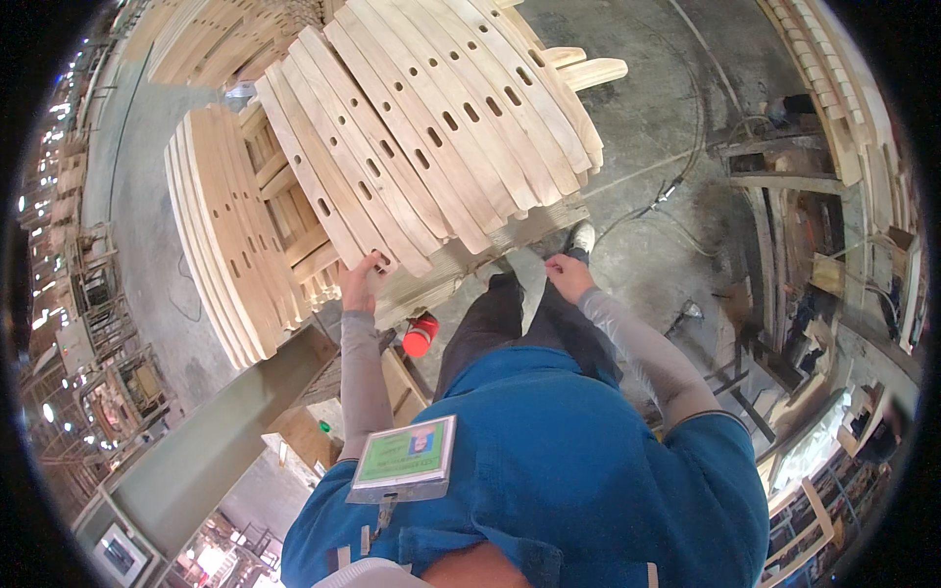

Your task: The person applies a liquid finish to stacked wooden chair parts using a brush and a spray gun. They move between stacks, dip the brush into a container, and spray the surfaces of the parts. The person also repositions the stacks and handles the parts by hand.

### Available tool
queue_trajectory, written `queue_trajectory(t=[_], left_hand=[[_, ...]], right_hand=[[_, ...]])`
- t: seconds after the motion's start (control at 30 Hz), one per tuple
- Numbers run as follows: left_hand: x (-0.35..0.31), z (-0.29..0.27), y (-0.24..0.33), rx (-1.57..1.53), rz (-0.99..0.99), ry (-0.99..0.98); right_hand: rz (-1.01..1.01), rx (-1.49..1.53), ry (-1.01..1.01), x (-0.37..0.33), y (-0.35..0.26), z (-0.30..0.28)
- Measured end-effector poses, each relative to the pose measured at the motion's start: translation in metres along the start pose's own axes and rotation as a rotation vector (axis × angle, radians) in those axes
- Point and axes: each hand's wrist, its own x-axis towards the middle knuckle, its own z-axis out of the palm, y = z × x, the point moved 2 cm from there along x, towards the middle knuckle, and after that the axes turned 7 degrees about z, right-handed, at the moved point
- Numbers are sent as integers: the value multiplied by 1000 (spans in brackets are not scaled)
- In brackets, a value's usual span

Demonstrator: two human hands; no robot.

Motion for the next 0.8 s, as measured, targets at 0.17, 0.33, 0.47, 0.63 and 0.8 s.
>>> queue_trajectory(t=[0.17,0.33,0.47,0.63,0.8], left_hand=[[-21,26,23,956,288,366],[-28,16,14,55,119,195],[-30,-13,-2,75,56,69],[14,-7,-17,427,452,53],[31,-19,-11,733,321,27]], right_hand=[[23,-70,39,17,12,-35],[22,-189,36,21,17,-32],[-67,-238,84,4,10,-35],[-39,-325,45,24,0,-6],[121,-342,67,4,55,-7]])
